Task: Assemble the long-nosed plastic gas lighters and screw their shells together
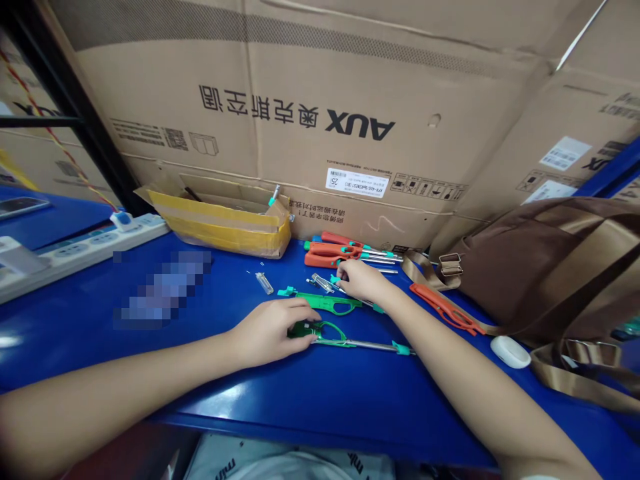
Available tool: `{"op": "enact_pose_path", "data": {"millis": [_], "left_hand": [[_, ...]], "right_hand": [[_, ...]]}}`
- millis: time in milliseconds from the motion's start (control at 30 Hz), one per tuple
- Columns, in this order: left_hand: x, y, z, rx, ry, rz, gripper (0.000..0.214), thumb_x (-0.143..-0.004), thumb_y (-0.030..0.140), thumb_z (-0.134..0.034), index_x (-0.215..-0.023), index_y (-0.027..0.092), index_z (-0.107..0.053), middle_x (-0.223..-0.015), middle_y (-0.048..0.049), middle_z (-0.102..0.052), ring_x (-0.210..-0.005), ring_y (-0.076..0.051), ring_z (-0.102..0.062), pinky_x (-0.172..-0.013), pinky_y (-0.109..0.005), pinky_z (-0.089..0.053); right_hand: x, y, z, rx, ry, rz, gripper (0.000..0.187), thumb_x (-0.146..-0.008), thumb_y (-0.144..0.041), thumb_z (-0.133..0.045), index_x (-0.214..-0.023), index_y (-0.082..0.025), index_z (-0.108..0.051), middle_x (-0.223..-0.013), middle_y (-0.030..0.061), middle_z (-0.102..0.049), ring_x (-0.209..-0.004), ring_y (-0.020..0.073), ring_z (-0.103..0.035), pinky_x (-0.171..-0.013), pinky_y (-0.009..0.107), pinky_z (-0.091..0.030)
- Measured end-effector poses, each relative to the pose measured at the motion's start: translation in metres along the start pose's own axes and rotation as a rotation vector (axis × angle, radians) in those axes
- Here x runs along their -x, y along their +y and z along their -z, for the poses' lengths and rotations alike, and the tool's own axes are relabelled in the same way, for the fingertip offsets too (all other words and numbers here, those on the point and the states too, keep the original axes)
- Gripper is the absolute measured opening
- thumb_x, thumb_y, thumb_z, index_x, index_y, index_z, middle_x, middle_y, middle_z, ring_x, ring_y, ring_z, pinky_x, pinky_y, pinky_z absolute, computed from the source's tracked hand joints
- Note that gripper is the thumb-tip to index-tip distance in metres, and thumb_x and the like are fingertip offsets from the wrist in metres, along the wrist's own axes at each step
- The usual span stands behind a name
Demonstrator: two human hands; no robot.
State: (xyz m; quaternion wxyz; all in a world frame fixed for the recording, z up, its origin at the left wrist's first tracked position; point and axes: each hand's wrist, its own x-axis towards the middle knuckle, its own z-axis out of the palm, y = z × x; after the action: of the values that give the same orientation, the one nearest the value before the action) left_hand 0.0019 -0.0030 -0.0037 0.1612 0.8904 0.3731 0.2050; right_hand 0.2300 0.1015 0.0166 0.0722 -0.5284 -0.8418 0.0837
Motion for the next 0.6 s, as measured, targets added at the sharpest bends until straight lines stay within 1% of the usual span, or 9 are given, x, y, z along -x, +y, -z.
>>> {"op": "enact_pose_path", "data": {"millis": [67,167,267,333,400,500,600], "left_hand": [[0.000,0.000,0.001,0.012,0.005,0.006,0.029,-0.090,0.032,-0.068,-0.116,0.021,-0.071,-0.112,-0.0033,-0.073,-0.097,-0.021,-0.071,-0.082,-0.030,-0.056],[0.001,0.000,0.002,0.024,0.020,-0.004,0.030,-0.091,0.031,-0.067,-0.120,0.022,-0.068,-0.117,-0.0030,-0.072,-0.102,-0.021,-0.071,-0.086,-0.031,-0.056],[0.002,0.001,0.003,0.022,0.066,0.018,0.028,-0.091,0.030,-0.068,-0.118,0.023,-0.067,-0.118,-0.0022,-0.071,-0.105,-0.022,-0.070,-0.087,-0.032,-0.056],[0.001,0.001,0.003,0.027,0.128,0.081,0.024,-0.091,0.031,-0.070,-0.113,0.022,-0.067,-0.112,-0.0015,-0.071,-0.099,-0.021,-0.071,-0.081,-0.031,-0.055],[0.001,0.002,0.004,0.042,0.184,0.127,0.025,-0.090,0.033,-0.071,-0.112,0.021,-0.065,-0.109,-0.0016,-0.071,-0.092,-0.020,-0.070,-0.075,-0.029,-0.055],[-0.001,0.002,0.004,0.045,0.190,0.081,0.032,-0.092,0.037,-0.070,-0.121,0.023,-0.064,-0.113,-0.0029,-0.069,-0.090,-0.018,-0.069,-0.073,-0.028,-0.054],[-0.002,0.000,0.001,0.035,0.165,-0.042,0.027,-0.096,0.039,-0.067,-0.117,0.023,-0.068,-0.109,-0.0034,-0.070,-0.094,-0.019,-0.069,-0.079,-0.029,-0.053]], "right_hand": [[-0.001,0.001,0.001,-0.047,0.031,0.002,0.005,-0.083,-0.014,-0.068,-0.086,-0.018,-0.067,-0.085,0.0055,-0.074,-0.076,0.0187,-0.065,-0.071,0.027,-0.046],[0.012,-0.003,0.004,-0.133,0.116,0.001,0.011,-0.088,-0.017,-0.063,-0.097,-0.016,-0.068,-0.089,0.0069,-0.074,-0.076,0.0186,-0.065,-0.070,0.028,-0.047],[0.040,-0.008,0.005,-0.238,0.138,0.021,0.020,-0.093,-0.027,-0.060,-0.106,-0.017,-0.070,-0.087,0.0047,-0.074,-0.069,0.0171,-0.063,-0.065,0.028,-0.048],[0.062,-0.011,0.003,-0.297,0.135,0.031,0.026,-0.096,-0.033,-0.056,-0.110,-0.017,-0.071,-0.088,0.0048,-0.074,-0.069,0.0170,-0.063,-0.063,0.028,-0.049],[0.081,-0.012,0.001,-0.406,0.122,0.080,0.028,-0.096,-0.038,-0.057,-0.105,-0.018,-0.074,-0.092,0.0058,-0.074,-0.076,0.0183,-0.065,-0.067,0.029,-0.052],[0.095,-0.015,-0.005,-0.534,0.083,0.142,0.027,-0.096,-0.037,-0.056,-0.101,-0.019,-0.075,-0.095,0.0067,-0.074,-0.083,0.0196,-0.067,-0.073,0.031,-0.055],[0.098,-0.018,-0.008,-0.596,0.044,0.221,0.026,-0.099,-0.031,-0.053,-0.103,-0.020,-0.076,-0.097,0.0070,-0.075,-0.091,0.0201,-0.068,-0.082,0.032,-0.055]]}}
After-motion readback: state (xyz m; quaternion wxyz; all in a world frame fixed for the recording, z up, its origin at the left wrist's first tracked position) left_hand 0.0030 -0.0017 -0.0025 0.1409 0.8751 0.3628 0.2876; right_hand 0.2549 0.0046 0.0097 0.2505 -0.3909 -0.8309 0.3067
